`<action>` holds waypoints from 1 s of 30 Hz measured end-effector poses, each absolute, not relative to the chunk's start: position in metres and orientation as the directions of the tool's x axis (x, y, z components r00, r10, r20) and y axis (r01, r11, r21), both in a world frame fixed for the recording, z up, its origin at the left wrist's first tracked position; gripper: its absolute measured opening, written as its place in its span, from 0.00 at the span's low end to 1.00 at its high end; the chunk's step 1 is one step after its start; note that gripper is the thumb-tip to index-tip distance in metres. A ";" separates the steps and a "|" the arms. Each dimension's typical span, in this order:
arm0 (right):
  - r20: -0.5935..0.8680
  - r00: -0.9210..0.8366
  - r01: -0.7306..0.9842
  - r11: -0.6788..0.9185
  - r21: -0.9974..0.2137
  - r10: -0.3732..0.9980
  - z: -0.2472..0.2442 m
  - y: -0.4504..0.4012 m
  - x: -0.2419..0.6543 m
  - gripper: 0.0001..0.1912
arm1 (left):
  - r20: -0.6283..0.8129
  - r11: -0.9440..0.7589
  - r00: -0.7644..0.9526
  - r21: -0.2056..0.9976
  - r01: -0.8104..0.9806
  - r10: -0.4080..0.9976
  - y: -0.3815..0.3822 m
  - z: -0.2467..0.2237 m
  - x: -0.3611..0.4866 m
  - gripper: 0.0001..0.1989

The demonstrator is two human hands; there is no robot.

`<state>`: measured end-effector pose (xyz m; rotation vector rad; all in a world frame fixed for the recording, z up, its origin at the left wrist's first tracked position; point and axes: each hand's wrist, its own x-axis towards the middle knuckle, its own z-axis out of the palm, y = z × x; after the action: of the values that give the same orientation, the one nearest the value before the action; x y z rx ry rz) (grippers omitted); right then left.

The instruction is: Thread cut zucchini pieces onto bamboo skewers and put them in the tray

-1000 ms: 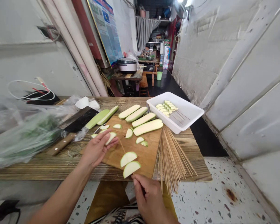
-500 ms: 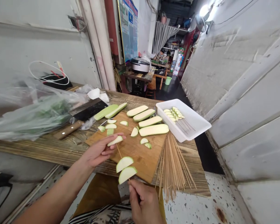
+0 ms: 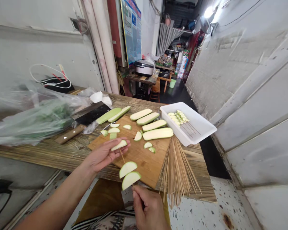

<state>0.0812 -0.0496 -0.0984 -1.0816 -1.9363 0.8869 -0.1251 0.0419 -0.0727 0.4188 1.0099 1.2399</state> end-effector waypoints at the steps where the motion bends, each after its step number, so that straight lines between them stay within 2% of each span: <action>1: 0.265 -0.374 0.379 0.407 -0.831 0.889 -0.099 -0.050 0.082 0.13 | -0.404 0.327 -0.005 0.747 -0.579 0.915 0.042 -0.073 -0.125 0.08; 17: 0.309 -0.357 0.368 0.437 -0.821 0.881 -0.103 -0.052 0.084 0.14 | -0.402 0.322 -0.005 0.742 -0.589 0.916 0.039 -0.068 -0.120 0.08; 25: 0.276 -0.362 0.380 0.411 -0.829 0.891 -0.101 -0.053 0.085 0.15 | -0.372 0.269 -0.062 0.766 -0.584 0.926 0.037 -0.066 -0.116 0.03; 30: 0.249 -0.377 0.393 0.397 -0.829 0.892 -0.099 -0.053 0.085 0.15 | -0.362 0.267 -0.056 0.776 -0.571 0.931 0.036 -0.068 -0.114 0.04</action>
<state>0.0850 -0.0527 -0.0993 -1.0977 -1.9438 0.8926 -0.1139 0.0363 -0.0679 0.4533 1.0177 1.2942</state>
